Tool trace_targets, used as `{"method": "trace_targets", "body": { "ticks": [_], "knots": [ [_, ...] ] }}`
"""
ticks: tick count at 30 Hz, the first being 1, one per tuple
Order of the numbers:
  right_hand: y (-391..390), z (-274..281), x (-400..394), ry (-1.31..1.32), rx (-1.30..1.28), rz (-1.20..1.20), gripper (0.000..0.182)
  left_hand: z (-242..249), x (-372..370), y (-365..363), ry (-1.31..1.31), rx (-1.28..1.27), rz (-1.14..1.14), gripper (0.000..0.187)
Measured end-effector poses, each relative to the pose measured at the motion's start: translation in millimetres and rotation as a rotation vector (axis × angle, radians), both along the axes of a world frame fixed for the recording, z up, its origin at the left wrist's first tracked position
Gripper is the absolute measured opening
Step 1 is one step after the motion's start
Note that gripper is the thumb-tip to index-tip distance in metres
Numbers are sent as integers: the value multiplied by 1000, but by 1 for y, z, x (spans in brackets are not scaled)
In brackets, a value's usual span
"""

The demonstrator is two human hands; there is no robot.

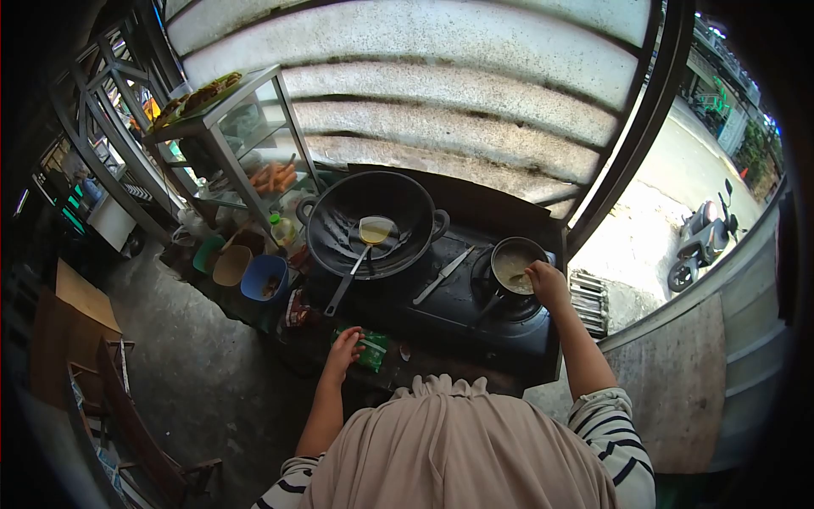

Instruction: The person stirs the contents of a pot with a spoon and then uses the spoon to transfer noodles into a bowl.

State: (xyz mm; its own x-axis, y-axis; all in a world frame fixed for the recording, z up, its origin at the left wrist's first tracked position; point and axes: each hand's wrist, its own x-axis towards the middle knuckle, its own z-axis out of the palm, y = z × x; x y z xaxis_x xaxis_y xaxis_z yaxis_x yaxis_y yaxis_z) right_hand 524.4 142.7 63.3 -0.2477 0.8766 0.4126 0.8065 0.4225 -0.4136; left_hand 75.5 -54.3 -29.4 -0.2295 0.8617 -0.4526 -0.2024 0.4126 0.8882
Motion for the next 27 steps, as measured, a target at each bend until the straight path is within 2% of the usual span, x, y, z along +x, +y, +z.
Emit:
{"method": "trace_targets", "body": {
  "ticks": [4, 6, 9, 11, 17, 21, 25, 27],
  "knots": [
    [12, -1, 10, 95, -112, -132, 23, -1, -1, -2, 2, 8, -3, 31],
    [19, -1, 18, 246, -111, -175, 24, 0, -2, -4, 4, -2, 6, 31],
    [11, 23, 16, 313, -119, -194, 24, -1, -4, -7, 5, -23, 18, 31],
    [5, 30, 12, 255, -125, -195, 23, -3, -5, -9, 5, -35, 16, 31],
    [6, 10, 9, 135, 65, -21, 16, -4, -1, -1, 13, -31, -2, 31],
    [6, -3, 8, 35, 26, -34, 18, -2, 2, 3, 9, -8, -23, 31],
    [14, -9, 15, 52, 25, -71, 21, 2, 2, 3, 20, -16, -21, 31],
    [19, -11, 22, 217, -46, -179, 23, 1, 1, 2, 26, -19, -26, 31]
  ]
}}
